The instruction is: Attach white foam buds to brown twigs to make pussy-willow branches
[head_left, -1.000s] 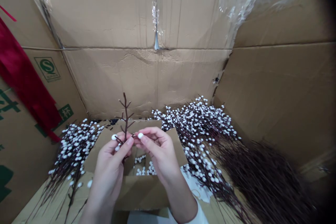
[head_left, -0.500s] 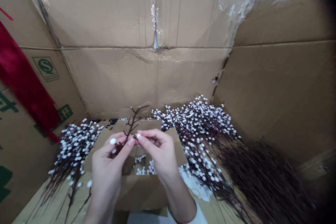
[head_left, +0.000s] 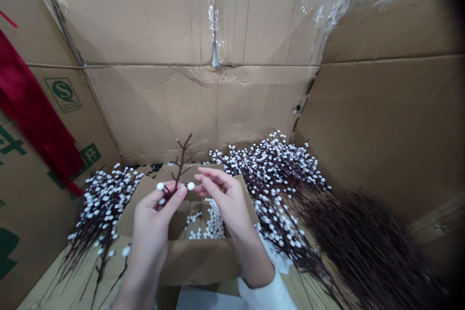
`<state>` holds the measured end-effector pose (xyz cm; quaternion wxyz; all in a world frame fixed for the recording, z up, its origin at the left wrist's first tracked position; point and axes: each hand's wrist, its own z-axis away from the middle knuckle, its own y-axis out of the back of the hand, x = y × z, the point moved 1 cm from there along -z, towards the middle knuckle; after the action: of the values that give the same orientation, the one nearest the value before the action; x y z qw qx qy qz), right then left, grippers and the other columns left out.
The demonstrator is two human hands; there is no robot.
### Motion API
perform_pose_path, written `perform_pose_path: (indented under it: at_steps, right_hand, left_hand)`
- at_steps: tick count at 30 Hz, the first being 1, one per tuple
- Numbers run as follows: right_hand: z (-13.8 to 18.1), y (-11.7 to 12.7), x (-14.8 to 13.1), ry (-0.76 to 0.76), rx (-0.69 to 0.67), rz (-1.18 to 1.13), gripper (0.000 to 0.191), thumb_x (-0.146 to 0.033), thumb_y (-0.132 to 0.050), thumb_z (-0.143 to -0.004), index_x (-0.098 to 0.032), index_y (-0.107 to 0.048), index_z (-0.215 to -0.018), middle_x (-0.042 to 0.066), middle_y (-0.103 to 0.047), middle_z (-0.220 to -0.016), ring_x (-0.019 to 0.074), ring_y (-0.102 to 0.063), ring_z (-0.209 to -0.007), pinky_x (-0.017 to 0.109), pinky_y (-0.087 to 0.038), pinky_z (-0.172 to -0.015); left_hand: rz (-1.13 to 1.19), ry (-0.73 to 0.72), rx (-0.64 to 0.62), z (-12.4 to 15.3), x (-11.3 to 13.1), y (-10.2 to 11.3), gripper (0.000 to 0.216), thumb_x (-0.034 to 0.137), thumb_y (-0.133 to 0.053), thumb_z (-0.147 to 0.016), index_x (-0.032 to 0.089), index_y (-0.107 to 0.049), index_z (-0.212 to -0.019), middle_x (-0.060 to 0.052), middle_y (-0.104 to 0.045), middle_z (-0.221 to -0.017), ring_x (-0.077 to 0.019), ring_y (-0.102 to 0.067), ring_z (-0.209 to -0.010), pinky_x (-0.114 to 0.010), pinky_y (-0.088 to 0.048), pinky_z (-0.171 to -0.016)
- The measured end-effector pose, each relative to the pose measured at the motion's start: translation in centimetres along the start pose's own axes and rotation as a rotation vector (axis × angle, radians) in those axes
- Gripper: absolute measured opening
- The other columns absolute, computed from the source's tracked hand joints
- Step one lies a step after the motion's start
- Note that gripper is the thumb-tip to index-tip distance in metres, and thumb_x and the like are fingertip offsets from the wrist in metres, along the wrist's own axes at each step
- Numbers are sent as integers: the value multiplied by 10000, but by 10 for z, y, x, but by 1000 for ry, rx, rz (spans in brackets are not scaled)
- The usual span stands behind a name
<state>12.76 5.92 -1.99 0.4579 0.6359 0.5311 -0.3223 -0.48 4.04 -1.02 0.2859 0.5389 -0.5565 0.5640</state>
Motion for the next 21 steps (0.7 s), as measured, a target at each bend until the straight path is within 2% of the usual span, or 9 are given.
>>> perform_pose_path:
  at_steps: [1, 3, 5, 6, 7, 10, 15, 21]
  right_hand:
    - [-3, 2, 4, -2, -50, 276, 320, -245, -401, -1016, -176, -625, -1234, 110, -736, -1166, 174, -724, -993, 320, -583, -851]
    - [-9, 4, 15, -35, -178, 605, 254, -166, -461, -990, -171, -682, -1116, 130, -744, -1104, 219, -701, -1046, 354, -549, -897]
    - [-14, -2, 30, -91, -342, 758, 148, -137, -573, -937, -158, -715, -975, 130, -747, -1001, 253, -703, -1011, 394, -542, -888]
    - [-16, -7, 38, -117, -438, 827, 101, -169, -624, -918, -152, -705, -975, 111, -735, -1003, 242, -703, -979, 399, -553, -868]
    - [-17, -12, 47, -143, -528, 891, 147, -233, -645, -918, -150, -677, -1034, 78, -713, -1052, 217, -693, -959, 411, -568, -848]
    - [-21, -31, 68, -179, -710, 1039, 276, -310, -626, -934, -164, -621, -1169, 88, -651, -1187, 219, -663, -1001, 419, -567, -849]
    - [-21, -47, 87, -161, -833, 1183, 309, -318, -620, -936, -162, -604, -1203, 99, -634, -1222, 234, -652, -1031, 436, -560, -864]
    - [-19, -46, 89, -119, -893, 1227, 310, -317, -620, -936, -162, -604, -1204, 100, -632, -1225, 236, -650, -1037, 440, -558, -868]
  left_hand:
    - [11, 7, 9, 0, 2, 1, 201, 278, -891, -560, 183, -748, -663, 18, -687, -707, -114, -569, -686, -188, -458, -618]
    - [34, 13, 27, 0, 6, 2, 225, 288, -899, -546, 185, -744, -673, 23, -687, -715, -110, -561, -682, -180, -446, -594]
    - [55, 15, 37, 0, 9, 5, 237, 291, -902, -534, 188, -735, -666, 31, -681, -713, -107, -557, -677, -177, -443, -589]
    - [64, 17, 39, 0, 10, 6, 239, 290, -903, -529, 188, -728, -656, 35, -678, -707, -106, -557, -678, -177, -449, -600]
    - [72, 20, 38, 0, 11, 6, 239, 287, -903, -526, 188, -722, -647, 38, -676, -702, -105, -559, -683, -178, -455, -620]
    - [82, 27, 35, 0, 13, 7, 235, 276, -903, -519, 189, -715, -631, 40, -682, -696, -107, -570, -705, -177, -463, -656]
    - [81, 36, 29, 0, 10, 4, 227, 248, -904, -493, 189, -730, -626, 35, -695, -687, -105, -570, -684, -178, -441, -611]
    - [54, 43, 6, 1, 5, 3, 203, 227, -893, -496, 183, -744, -626, 9, -713, -699, -136, -599, -722, -217, -446, -638]
